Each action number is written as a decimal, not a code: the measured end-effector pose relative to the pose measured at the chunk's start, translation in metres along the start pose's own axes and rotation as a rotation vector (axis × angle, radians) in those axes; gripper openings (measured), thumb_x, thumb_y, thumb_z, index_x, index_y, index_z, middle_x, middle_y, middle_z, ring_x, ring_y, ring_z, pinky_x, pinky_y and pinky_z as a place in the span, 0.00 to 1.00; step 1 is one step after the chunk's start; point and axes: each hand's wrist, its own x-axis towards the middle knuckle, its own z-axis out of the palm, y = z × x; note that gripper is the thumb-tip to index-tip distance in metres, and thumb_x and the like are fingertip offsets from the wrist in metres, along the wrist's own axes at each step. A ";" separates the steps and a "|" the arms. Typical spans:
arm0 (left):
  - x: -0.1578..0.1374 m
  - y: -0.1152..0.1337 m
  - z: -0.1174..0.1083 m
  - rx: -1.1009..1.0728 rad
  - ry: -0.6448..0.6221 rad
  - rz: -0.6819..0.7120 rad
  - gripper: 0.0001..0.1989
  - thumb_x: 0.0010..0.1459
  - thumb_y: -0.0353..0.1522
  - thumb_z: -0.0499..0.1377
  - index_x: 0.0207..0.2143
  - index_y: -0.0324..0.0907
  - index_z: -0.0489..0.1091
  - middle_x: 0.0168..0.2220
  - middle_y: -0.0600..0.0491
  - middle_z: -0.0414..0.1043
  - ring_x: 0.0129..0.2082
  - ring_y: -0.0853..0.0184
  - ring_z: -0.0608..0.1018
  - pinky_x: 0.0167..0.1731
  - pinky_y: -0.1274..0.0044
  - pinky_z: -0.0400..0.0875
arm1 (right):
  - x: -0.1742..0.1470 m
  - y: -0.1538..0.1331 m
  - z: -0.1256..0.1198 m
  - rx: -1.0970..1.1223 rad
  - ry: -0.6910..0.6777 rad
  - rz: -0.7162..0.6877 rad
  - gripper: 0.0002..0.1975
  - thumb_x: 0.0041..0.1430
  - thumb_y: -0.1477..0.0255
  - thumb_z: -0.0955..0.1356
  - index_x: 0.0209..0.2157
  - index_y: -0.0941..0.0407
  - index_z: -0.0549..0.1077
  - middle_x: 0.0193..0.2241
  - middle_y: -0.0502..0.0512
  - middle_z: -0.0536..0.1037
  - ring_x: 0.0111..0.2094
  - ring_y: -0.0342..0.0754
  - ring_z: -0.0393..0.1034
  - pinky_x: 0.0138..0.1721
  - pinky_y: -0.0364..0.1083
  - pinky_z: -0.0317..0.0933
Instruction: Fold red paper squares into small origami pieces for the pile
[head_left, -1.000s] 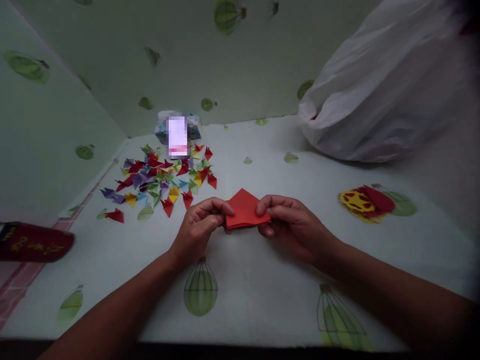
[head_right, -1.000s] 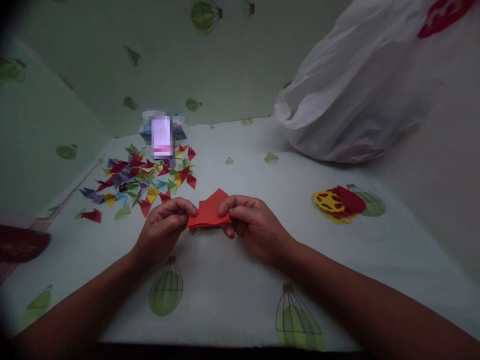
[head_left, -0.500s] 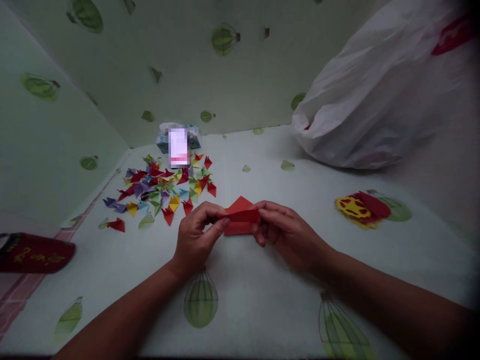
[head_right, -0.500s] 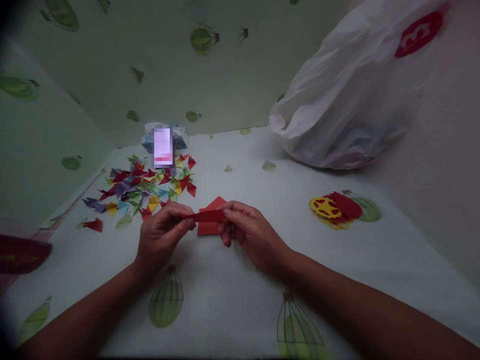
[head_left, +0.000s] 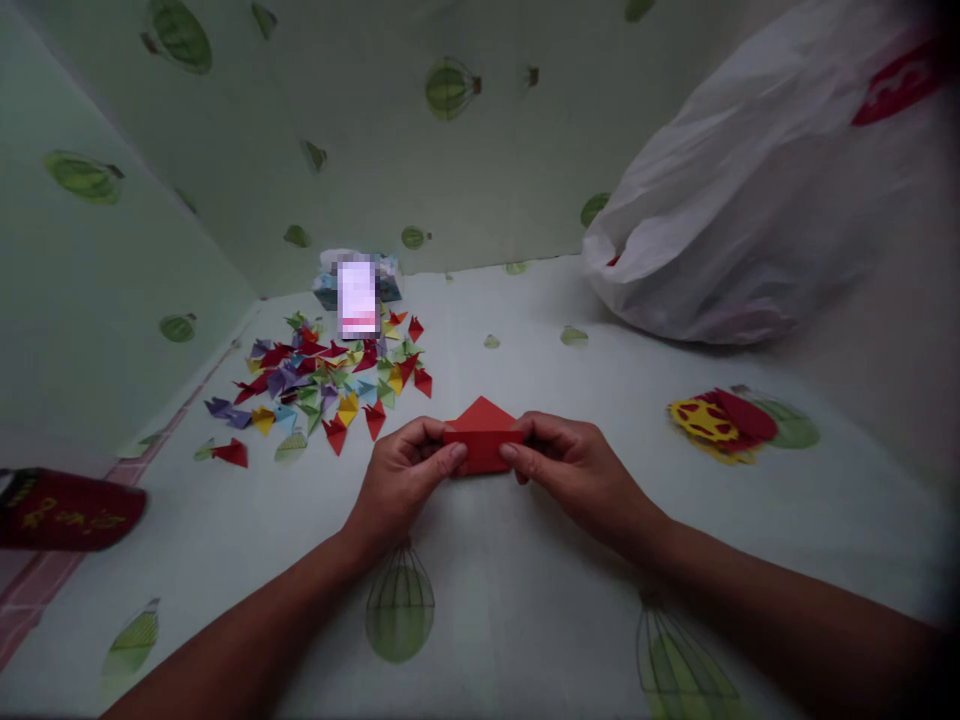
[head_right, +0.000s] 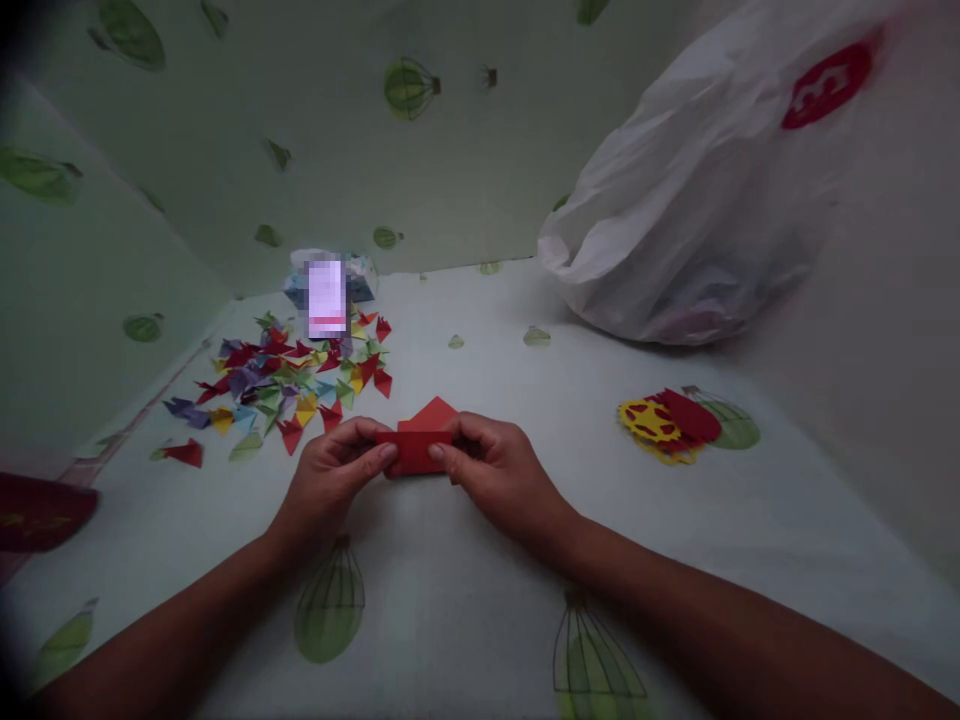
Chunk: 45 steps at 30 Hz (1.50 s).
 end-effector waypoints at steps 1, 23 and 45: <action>0.000 0.000 0.000 -0.009 -0.003 -0.004 0.10 0.52 0.34 0.71 0.30 0.39 0.75 0.25 0.56 0.76 0.26 0.73 0.75 0.30 0.82 0.71 | 0.000 0.000 0.000 -0.003 0.002 0.006 0.10 0.59 0.68 0.70 0.25 0.56 0.72 0.21 0.47 0.70 0.25 0.42 0.62 0.29 0.43 0.56; -0.001 0.002 0.001 -0.011 -0.033 -0.049 0.11 0.54 0.35 0.70 0.29 0.38 0.72 0.23 0.57 0.74 0.26 0.73 0.73 0.31 0.80 0.68 | -0.001 0.001 -0.001 -0.070 0.019 0.095 0.14 0.59 0.64 0.69 0.23 0.56 0.71 0.20 0.47 0.68 0.24 0.42 0.60 0.28 0.44 0.53; -0.004 0.012 0.000 0.422 -0.172 0.018 0.12 0.59 0.38 0.62 0.26 0.39 0.72 0.26 0.55 0.70 0.27 0.71 0.68 0.28 0.78 0.61 | 0.001 0.002 0.002 -0.037 -0.192 0.187 0.19 0.60 0.59 0.68 0.21 0.56 0.68 0.19 0.48 0.68 0.23 0.42 0.60 0.26 0.43 0.53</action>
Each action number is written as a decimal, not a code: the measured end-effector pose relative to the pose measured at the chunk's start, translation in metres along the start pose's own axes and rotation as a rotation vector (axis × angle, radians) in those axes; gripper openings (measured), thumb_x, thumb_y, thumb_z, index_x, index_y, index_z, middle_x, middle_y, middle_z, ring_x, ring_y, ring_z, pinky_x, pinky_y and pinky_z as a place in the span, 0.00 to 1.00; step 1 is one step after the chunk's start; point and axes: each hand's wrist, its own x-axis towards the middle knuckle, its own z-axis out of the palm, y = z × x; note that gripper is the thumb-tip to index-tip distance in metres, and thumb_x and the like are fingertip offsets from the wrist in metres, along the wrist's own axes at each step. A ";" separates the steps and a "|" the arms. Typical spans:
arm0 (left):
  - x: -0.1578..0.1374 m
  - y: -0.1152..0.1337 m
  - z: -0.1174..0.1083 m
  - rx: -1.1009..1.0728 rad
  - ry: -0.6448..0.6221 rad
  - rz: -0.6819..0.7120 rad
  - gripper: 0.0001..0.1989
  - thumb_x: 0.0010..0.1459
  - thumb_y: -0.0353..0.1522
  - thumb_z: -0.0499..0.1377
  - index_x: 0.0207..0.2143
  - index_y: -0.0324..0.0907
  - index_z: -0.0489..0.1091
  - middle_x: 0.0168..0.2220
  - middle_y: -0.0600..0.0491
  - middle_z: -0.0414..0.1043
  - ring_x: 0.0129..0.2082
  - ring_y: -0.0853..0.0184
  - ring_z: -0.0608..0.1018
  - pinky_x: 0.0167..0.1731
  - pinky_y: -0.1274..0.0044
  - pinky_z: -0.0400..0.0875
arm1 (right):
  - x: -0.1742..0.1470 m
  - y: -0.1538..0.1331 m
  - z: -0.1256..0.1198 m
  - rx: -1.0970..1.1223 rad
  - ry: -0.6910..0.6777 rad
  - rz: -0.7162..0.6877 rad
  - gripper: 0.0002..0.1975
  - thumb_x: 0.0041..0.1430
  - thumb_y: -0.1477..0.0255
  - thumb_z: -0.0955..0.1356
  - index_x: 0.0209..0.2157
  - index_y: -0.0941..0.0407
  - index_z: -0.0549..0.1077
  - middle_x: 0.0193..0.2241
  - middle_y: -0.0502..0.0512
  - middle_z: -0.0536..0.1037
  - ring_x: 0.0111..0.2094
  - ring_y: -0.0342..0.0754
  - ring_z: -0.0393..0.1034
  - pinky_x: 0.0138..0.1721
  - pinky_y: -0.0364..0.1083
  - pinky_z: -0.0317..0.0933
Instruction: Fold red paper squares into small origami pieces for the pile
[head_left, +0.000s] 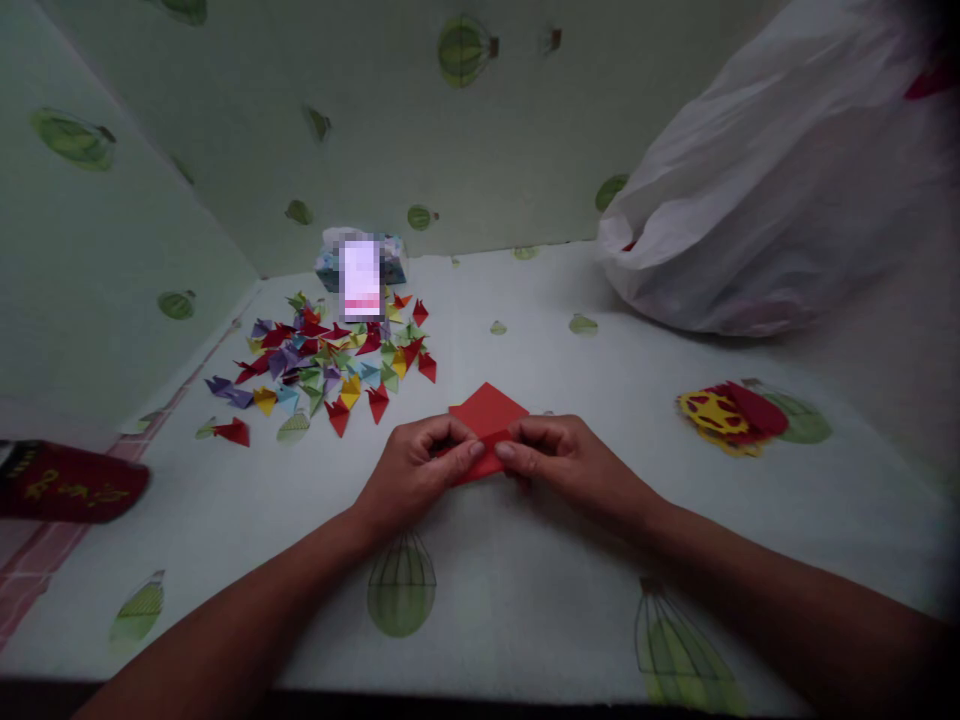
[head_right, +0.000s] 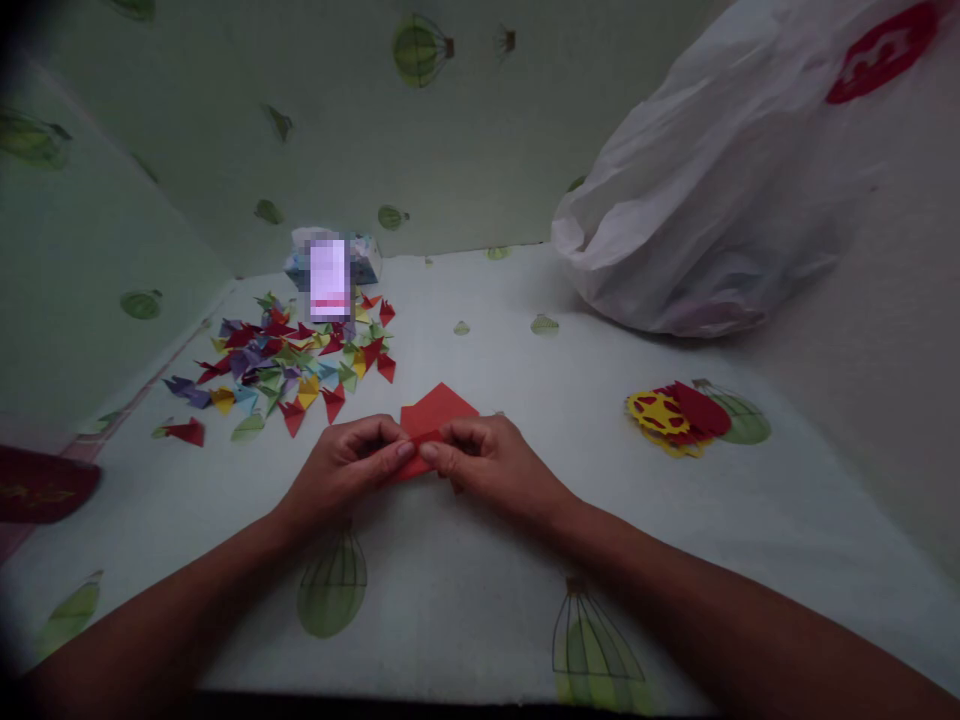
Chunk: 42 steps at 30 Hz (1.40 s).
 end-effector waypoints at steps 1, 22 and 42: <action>-0.001 0.001 0.001 0.004 -0.001 -0.001 0.12 0.59 0.38 0.62 0.26 0.39 0.72 0.26 0.55 0.70 0.27 0.70 0.68 0.28 0.78 0.61 | 0.000 0.001 0.001 0.010 -0.015 0.024 0.19 0.59 0.59 0.69 0.21 0.56 0.68 0.19 0.48 0.67 0.23 0.41 0.59 0.25 0.42 0.52; 0.001 -0.002 0.004 -0.084 -0.129 -0.182 0.17 0.53 0.43 0.66 0.25 0.39 0.70 0.23 0.58 0.62 0.25 0.72 0.62 0.25 0.78 0.55 | -0.001 0.002 0.003 -0.373 0.141 -0.211 0.18 0.62 0.66 0.65 0.20 0.55 0.61 0.19 0.47 0.63 0.23 0.42 0.56 0.27 0.44 0.50; 0.003 -0.010 0.003 -0.148 -0.126 -0.211 0.13 0.57 0.40 0.64 0.28 0.40 0.70 0.21 0.58 0.68 0.20 0.74 0.66 0.22 0.80 0.58 | -0.003 0.003 0.002 -0.290 0.213 -0.153 0.13 0.62 0.68 0.67 0.24 0.56 0.72 0.21 0.50 0.71 0.26 0.46 0.65 0.30 0.45 0.58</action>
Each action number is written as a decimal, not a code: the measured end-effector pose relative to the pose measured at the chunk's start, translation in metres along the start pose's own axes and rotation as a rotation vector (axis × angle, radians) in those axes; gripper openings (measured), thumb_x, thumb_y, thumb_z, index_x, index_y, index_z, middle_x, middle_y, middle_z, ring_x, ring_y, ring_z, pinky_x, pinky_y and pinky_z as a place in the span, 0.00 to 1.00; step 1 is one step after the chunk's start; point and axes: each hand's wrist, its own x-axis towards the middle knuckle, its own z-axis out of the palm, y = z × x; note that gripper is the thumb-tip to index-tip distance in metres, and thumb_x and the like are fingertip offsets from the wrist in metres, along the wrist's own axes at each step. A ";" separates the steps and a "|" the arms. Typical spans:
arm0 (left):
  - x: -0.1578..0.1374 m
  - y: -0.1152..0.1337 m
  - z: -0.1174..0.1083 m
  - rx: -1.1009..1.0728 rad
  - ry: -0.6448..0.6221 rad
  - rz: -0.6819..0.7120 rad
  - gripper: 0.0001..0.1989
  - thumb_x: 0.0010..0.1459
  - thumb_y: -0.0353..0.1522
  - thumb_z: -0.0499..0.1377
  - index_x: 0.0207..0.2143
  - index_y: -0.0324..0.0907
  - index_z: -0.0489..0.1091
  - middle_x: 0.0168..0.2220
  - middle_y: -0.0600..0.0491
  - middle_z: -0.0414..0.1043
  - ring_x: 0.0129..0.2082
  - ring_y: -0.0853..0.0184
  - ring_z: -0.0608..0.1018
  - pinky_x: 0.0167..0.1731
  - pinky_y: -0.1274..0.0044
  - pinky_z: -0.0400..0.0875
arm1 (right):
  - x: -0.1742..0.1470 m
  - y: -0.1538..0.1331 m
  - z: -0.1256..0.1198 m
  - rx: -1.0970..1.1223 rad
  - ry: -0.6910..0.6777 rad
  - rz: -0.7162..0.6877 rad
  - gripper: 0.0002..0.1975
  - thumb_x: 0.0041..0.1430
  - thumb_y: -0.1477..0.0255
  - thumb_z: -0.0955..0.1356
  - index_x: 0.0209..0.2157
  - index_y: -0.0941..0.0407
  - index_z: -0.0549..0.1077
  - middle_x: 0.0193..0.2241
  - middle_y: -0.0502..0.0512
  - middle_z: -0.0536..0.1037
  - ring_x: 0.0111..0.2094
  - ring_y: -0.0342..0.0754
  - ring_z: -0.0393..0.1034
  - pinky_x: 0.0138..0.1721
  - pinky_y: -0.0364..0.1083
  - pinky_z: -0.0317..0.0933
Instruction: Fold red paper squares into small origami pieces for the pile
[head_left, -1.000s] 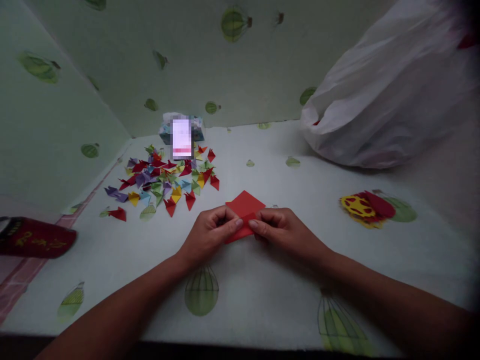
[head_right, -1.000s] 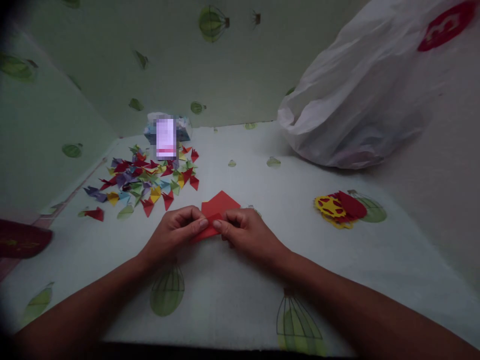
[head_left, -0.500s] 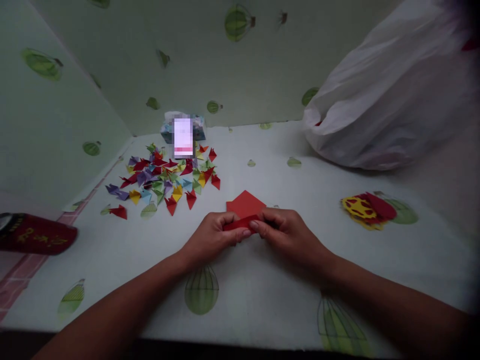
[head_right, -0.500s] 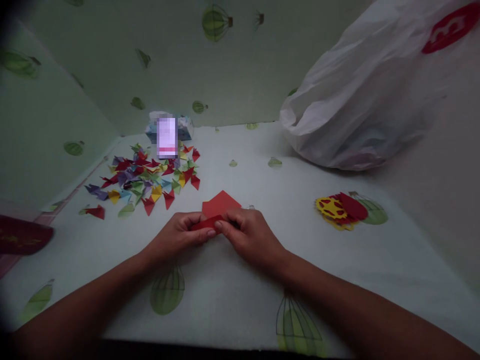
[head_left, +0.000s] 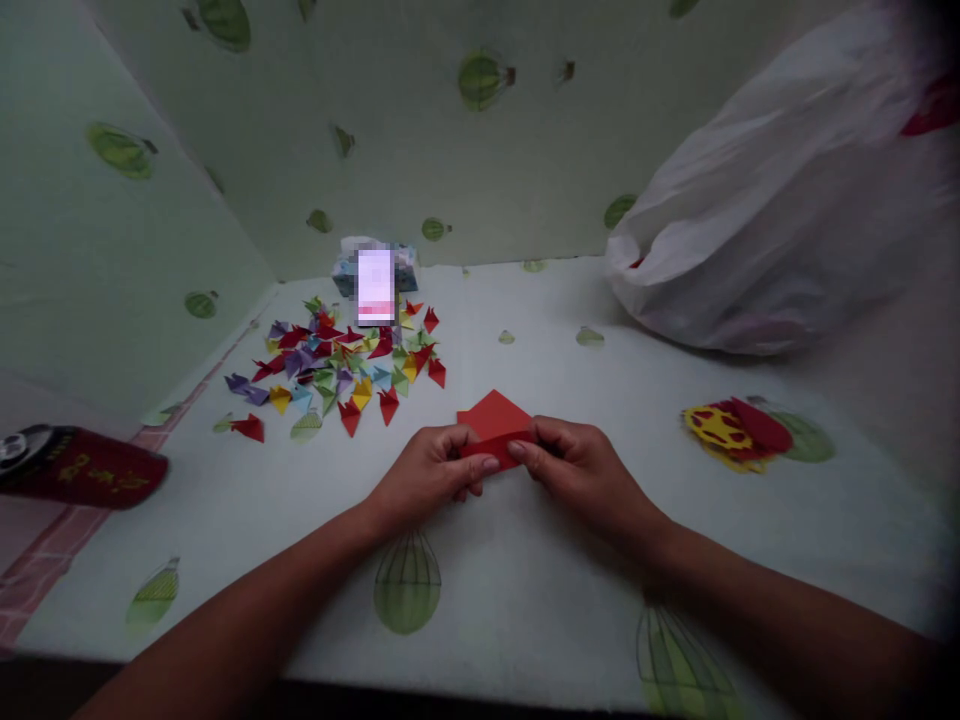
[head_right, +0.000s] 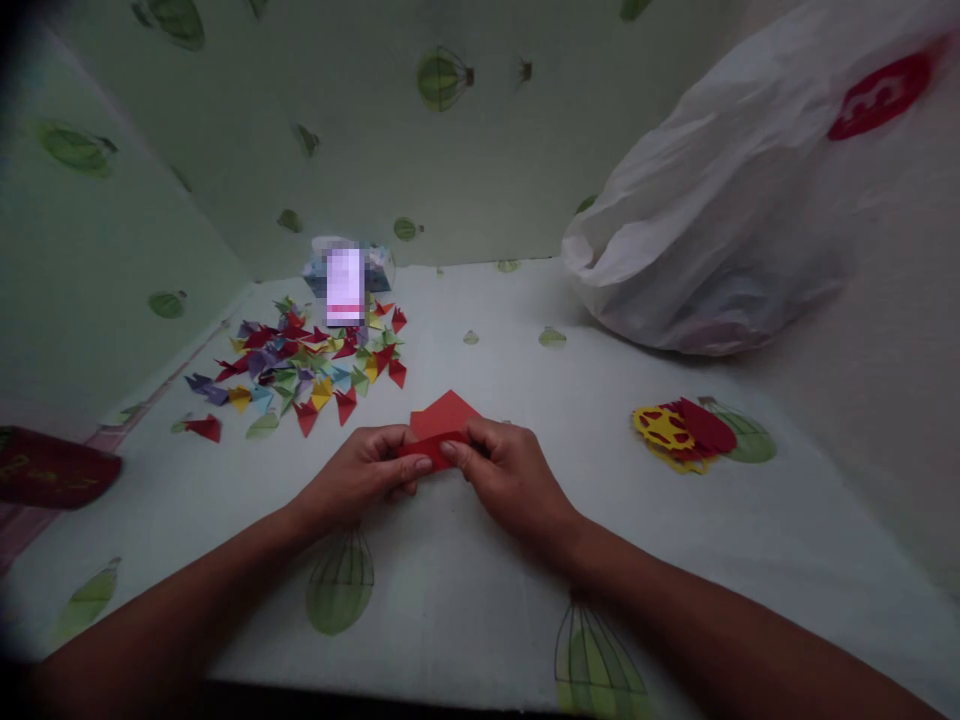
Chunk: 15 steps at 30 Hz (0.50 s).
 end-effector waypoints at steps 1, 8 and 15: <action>0.000 0.000 0.000 0.015 0.008 0.007 0.13 0.57 0.40 0.64 0.27 0.40 0.70 0.21 0.58 0.68 0.20 0.73 0.66 0.22 0.80 0.58 | 0.000 0.000 0.000 0.003 0.004 -0.005 0.13 0.62 0.68 0.67 0.24 0.55 0.72 0.21 0.50 0.71 0.27 0.46 0.65 0.30 0.45 0.59; -0.002 0.005 0.001 0.208 0.100 0.208 0.13 0.58 0.40 0.61 0.26 0.40 0.74 0.23 0.56 0.68 0.25 0.70 0.67 0.27 0.78 0.60 | 0.004 0.006 0.000 -0.030 -0.111 -0.028 0.16 0.63 0.64 0.66 0.23 0.55 0.70 0.21 0.48 0.69 0.25 0.45 0.62 0.29 0.44 0.55; -0.002 0.005 0.002 0.184 0.049 0.183 0.14 0.57 0.40 0.62 0.25 0.40 0.72 0.23 0.56 0.66 0.25 0.71 0.65 0.26 0.78 0.58 | 0.003 0.004 0.001 0.079 -0.114 0.054 0.18 0.64 0.63 0.66 0.22 0.55 0.66 0.19 0.48 0.68 0.23 0.42 0.60 0.26 0.43 0.54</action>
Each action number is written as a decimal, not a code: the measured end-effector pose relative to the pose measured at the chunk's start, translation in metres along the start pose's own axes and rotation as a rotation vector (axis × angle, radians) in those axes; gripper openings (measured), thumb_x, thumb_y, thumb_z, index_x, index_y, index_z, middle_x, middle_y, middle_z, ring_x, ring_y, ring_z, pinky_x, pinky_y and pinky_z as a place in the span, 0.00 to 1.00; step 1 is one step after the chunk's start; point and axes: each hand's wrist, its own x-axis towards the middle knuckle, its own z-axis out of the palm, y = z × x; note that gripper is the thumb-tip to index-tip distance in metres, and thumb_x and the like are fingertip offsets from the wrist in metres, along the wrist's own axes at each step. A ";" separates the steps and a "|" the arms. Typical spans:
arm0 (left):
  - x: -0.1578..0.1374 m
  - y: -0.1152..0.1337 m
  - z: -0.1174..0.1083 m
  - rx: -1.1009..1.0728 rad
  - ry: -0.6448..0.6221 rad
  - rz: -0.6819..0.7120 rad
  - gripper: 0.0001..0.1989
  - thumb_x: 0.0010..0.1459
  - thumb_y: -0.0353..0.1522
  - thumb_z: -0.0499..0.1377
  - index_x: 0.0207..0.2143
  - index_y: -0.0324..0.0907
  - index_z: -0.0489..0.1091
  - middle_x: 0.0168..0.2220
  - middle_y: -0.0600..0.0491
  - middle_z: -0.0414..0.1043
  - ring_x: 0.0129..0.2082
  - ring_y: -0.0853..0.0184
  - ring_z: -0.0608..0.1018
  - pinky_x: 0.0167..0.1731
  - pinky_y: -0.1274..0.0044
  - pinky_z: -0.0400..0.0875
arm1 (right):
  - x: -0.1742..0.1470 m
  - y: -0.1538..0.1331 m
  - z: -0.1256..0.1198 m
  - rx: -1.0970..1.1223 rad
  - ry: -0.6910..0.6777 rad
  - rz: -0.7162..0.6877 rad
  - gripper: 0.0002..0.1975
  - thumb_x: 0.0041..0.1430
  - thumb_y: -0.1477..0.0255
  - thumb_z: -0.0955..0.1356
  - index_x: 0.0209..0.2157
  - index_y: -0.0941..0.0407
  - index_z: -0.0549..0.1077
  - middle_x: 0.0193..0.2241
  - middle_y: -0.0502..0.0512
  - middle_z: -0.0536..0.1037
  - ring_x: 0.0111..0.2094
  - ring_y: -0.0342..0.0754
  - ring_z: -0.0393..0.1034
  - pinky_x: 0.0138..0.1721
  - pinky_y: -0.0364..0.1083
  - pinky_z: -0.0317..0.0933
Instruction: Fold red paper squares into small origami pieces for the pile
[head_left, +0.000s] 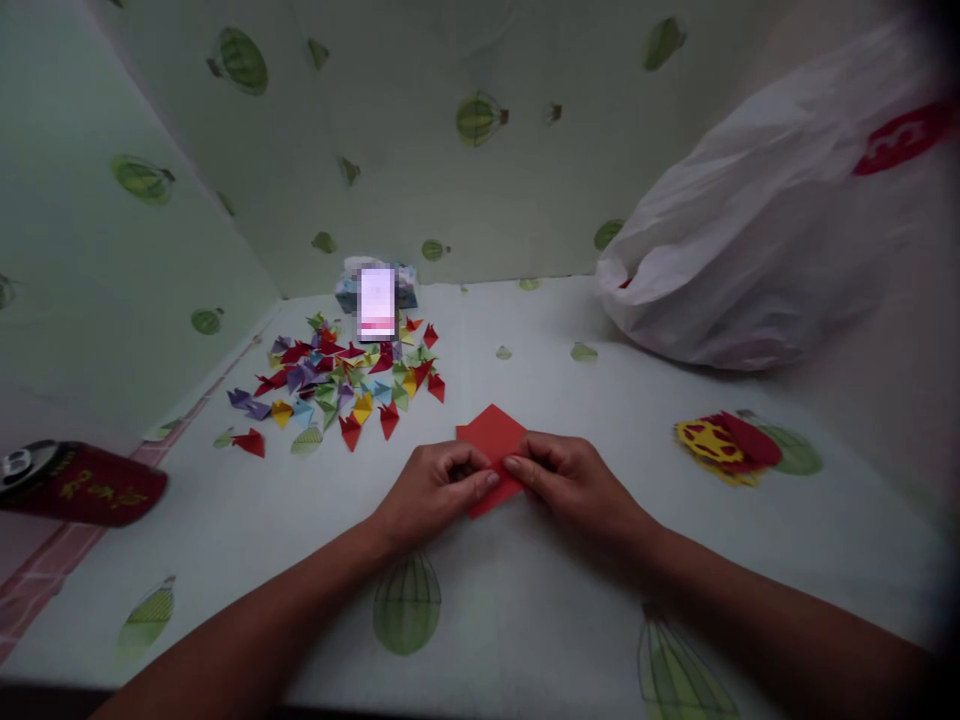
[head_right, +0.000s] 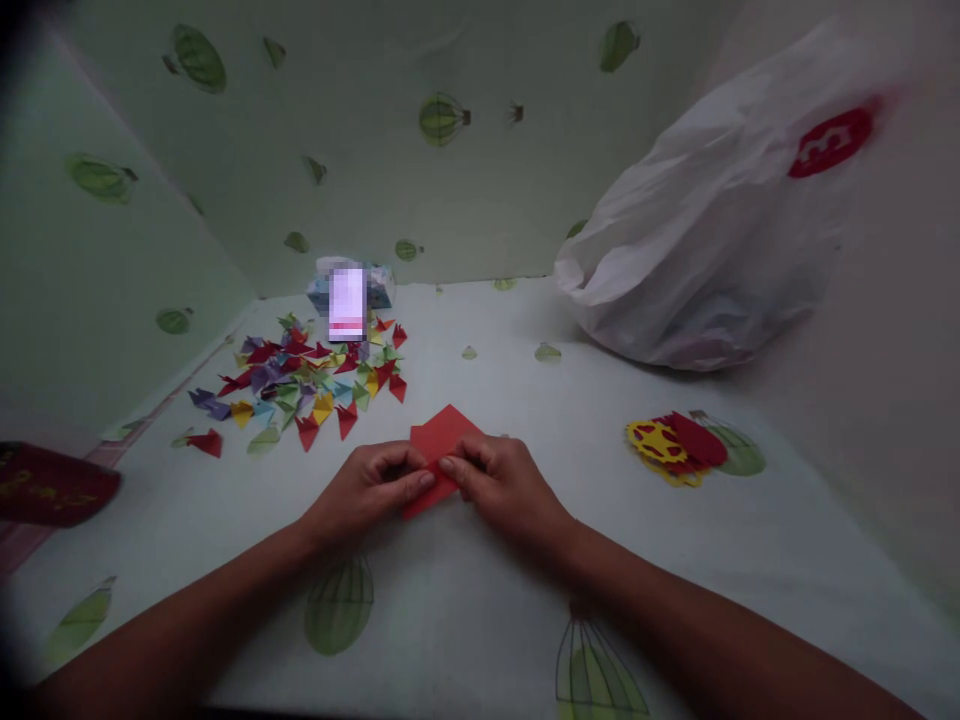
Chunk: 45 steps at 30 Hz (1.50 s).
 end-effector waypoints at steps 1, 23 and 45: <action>0.000 0.000 0.001 -0.017 0.009 -0.003 0.13 0.57 0.39 0.63 0.25 0.40 0.72 0.23 0.56 0.67 0.25 0.70 0.65 0.27 0.78 0.59 | 0.000 0.000 0.001 0.013 -0.002 0.007 0.20 0.65 0.61 0.65 0.21 0.55 0.66 0.18 0.48 0.68 0.22 0.42 0.60 0.26 0.43 0.54; -0.004 -0.002 0.010 -0.342 0.121 -0.037 0.12 0.57 0.39 0.66 0.33 0.39 0.72 0.33 0.53 0.74 0.33 0.68 0.73 0.35 0.76 0.68 | -0.001 0.001 0.006 0.134 -0.037 0.028 0.14 0.62 0.63 0.66 0.25 0.55 0.65 0.24 0.49 0.68 0.27 0.43 0.60 0.30 0.44 0.54; -0.005 -0.001 0.006 -0.015 0.132 0.085 0.10 0.60 0.35 0.60 0.28 0.40 0.72 0.23 0.56 0.68 0.25 0.71 0.67 0.29 0.77 0.60 | -0.001 0.010 0.002 -0.070 -0.005 -0.119 0.12 0.67 0.64 0.64 0.31 0.54 0.70 0.21 0.49 0.74 0.24 0.46 0.69 0.30 0.45 0.59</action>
